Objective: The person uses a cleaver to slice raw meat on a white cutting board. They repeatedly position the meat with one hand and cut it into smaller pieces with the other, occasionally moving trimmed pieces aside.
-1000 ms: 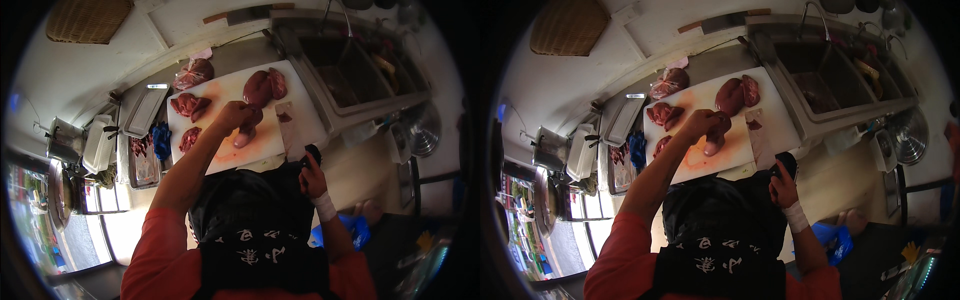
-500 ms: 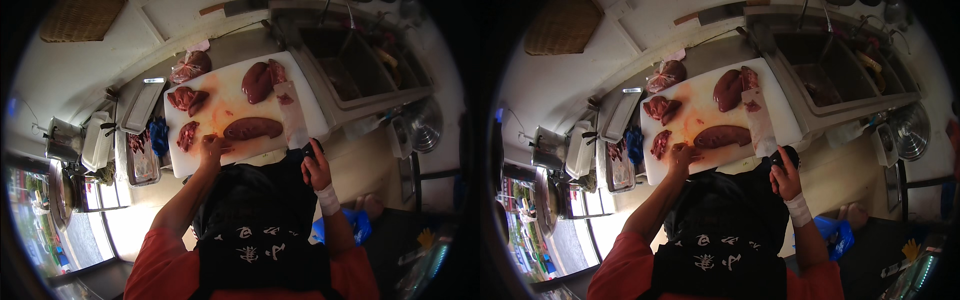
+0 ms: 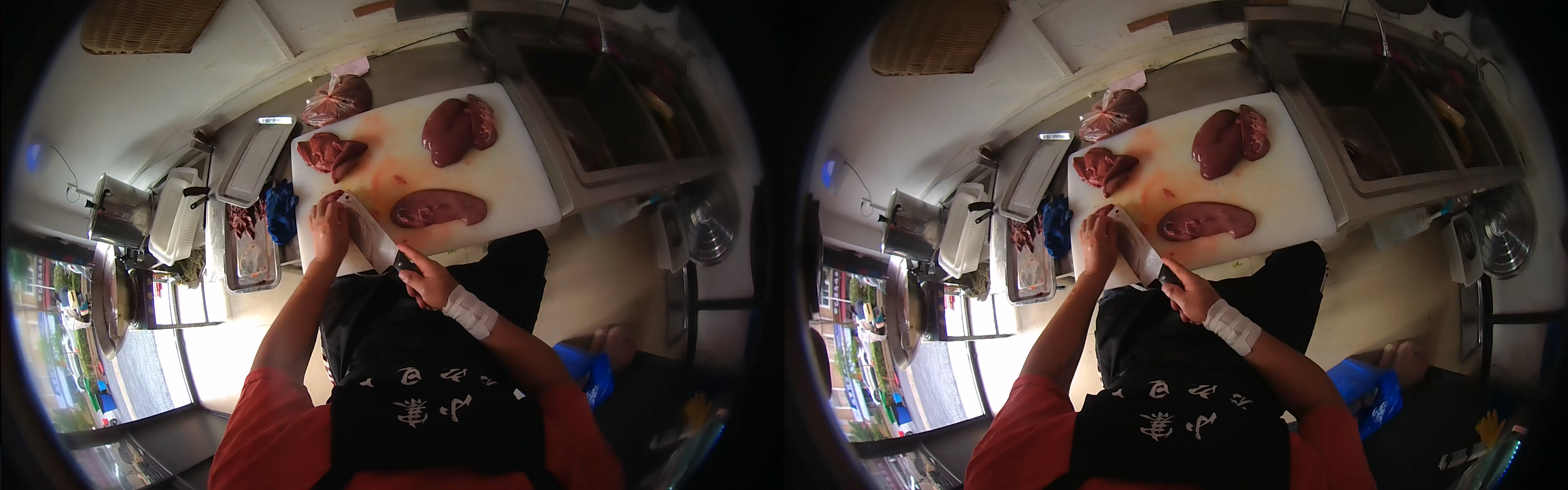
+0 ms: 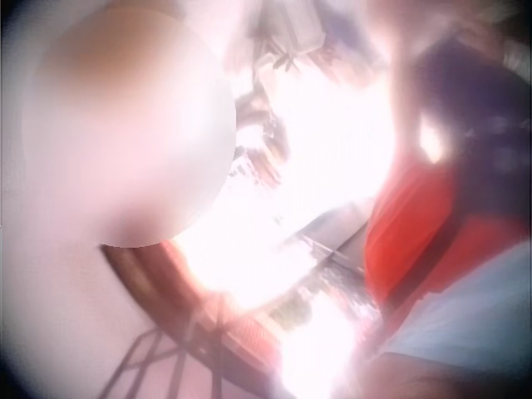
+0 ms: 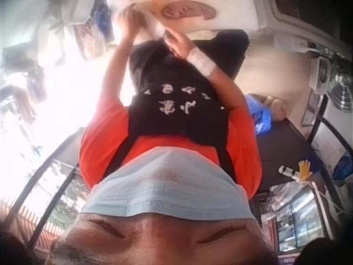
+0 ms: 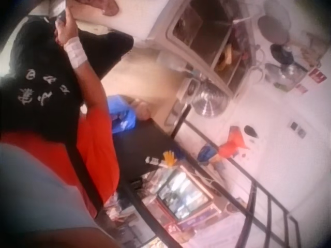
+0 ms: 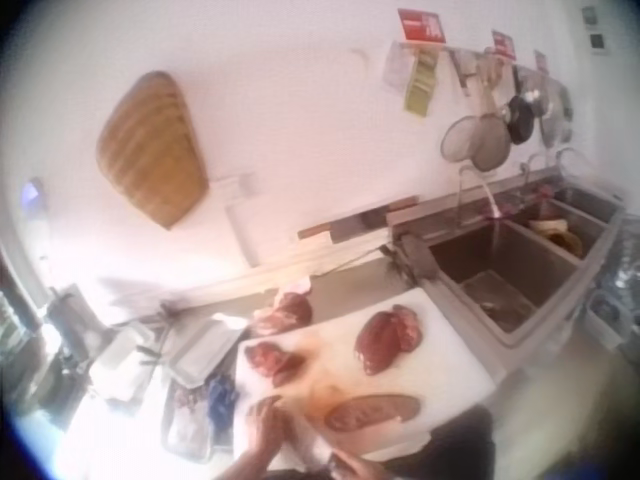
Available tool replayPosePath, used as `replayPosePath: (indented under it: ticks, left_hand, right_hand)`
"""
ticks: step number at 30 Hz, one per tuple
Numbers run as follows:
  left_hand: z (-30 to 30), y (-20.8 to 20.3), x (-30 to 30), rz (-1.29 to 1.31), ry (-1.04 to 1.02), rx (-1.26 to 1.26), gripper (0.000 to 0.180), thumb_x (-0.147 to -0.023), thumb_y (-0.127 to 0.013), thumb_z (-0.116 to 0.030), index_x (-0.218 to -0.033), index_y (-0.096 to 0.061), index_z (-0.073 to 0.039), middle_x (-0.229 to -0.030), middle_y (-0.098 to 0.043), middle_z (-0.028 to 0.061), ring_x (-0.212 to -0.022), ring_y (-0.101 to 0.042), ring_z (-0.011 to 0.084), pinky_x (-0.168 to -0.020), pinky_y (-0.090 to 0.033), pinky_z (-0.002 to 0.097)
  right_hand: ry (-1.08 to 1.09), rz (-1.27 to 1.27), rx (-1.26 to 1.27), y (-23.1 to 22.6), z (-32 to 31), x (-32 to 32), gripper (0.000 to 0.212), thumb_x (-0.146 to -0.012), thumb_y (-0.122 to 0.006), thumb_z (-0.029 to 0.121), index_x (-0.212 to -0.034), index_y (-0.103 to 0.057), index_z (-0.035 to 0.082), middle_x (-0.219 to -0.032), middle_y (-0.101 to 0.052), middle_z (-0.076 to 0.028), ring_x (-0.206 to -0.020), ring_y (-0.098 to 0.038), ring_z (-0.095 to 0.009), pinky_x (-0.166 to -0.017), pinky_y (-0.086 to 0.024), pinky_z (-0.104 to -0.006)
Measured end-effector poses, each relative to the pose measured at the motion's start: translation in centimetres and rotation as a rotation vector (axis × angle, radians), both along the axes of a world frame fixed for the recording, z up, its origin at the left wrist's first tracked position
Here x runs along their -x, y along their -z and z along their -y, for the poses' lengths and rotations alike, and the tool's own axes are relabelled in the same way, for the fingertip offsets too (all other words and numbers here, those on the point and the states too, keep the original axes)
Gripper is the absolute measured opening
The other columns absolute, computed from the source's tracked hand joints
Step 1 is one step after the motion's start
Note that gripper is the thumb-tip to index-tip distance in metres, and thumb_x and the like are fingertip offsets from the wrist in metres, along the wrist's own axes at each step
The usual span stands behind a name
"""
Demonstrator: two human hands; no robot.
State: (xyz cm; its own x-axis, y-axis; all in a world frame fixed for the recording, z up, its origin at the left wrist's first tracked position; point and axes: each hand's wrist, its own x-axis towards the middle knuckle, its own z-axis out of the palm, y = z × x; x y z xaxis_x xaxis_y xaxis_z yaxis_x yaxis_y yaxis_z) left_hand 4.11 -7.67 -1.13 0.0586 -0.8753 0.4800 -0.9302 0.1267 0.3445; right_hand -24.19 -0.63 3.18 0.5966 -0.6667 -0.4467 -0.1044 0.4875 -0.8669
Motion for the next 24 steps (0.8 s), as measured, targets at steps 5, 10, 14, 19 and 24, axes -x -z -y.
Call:
replayPosePath:
  ticks: [5,10,14,19,24]
  left_hand:
    - [-0.5,0.8,-2.1,0.156,-0.116,-0.102,0.014,-0.094,-0.069,-0.021,-0.103,-0.071,-0.010,-0.111,-0.066,0.0124,-0.110,-0.060,0.0351,-0.093,-0.046,0.0491]
    - [-0.3,-1.4,1.4,0.008,-0.037,0.105,0.006,-0.091,-0.072,-0.014,-0.095,-0.074,-0.012,-0.112,-0.069,0.0101,-0.111,-0.061,0.0354,-0.095,-0.046,0.0480]
    - [-0.3,-2.4,6.6,-0.072,0.289,0.044,0.021,-0.088,-0.073,-0.006,-0.109,-0.072,-0.004,-0.117,-0.067,0.0141,-0.115,-0.061,0.0376,-0.099,-0.048,0.0480]
    - [-0.9,-2.4,11.4,-0.068,0.486,-0.065,0.034,-0.089,-0.070,-0.004,-0.123,-0.068,-0.002,-0.129,-0.063,0.0177,-0.121,-0.058,0.0405,-0.104,-0.049,0.0494]
    - [-1.3,-1.2,10.2,-0.195,0.493,-0.042,0.028,-0.091,-0.070,-0.006,-0.118,-0.070,-0.001,-0.129,-0.064,0.0185,-0.119,-0.059,0.0390,-0.101,-0.049,0.0474]
  right_hand:
    - [0.160,0.020,0.176,-0.1,-1.7,3.8,0.066,-0.106,-0.059,0.013,-0.166,-0.033,0.021,-0.073,-0.055,-0.001,-0.051,-0.050,-0.009,-0.048,-0.046,-0.0272]
    - [0.437,-0.075,0.208,-0.3,-3.0,9.5,0.065,-0.108,-0.055,0.014,-0.168,-0.028,0.016,-0.076,-0.055,-0.002,-0.051,-0.047,-0.008,-0.048,-0.045,-0.0251]
    - [0.458,-0.121,0.189,0.3,-3.2,11.5,0.065,-0.109,-0.054,0.018,-0.168,-0.027,0.018,-0.074,-0.055,-0.002,-0.051,-0.048,-0.008,-0.049,-0.045,-0.0251]
    - [0.438,-0.158,0.212,1.0,-2.9,11.1,0.066,-0.108,-0.053,0.017,-0.169,-0.026,0.019,-0.073,-0.055,-0.002,-0.051,-0.048,-0.009,-0.049,-0.044,-0.0255]
    - [0.421,-0.146,0.160,1.1,-1.2,10.4,0.067,-0.108,-0.053,0.017,-0.169,-0.025,0.020,-0.073,-0.055,-0.002,-0.051,-0.048,-0.009,-0.049,-0.045,-0.0259]
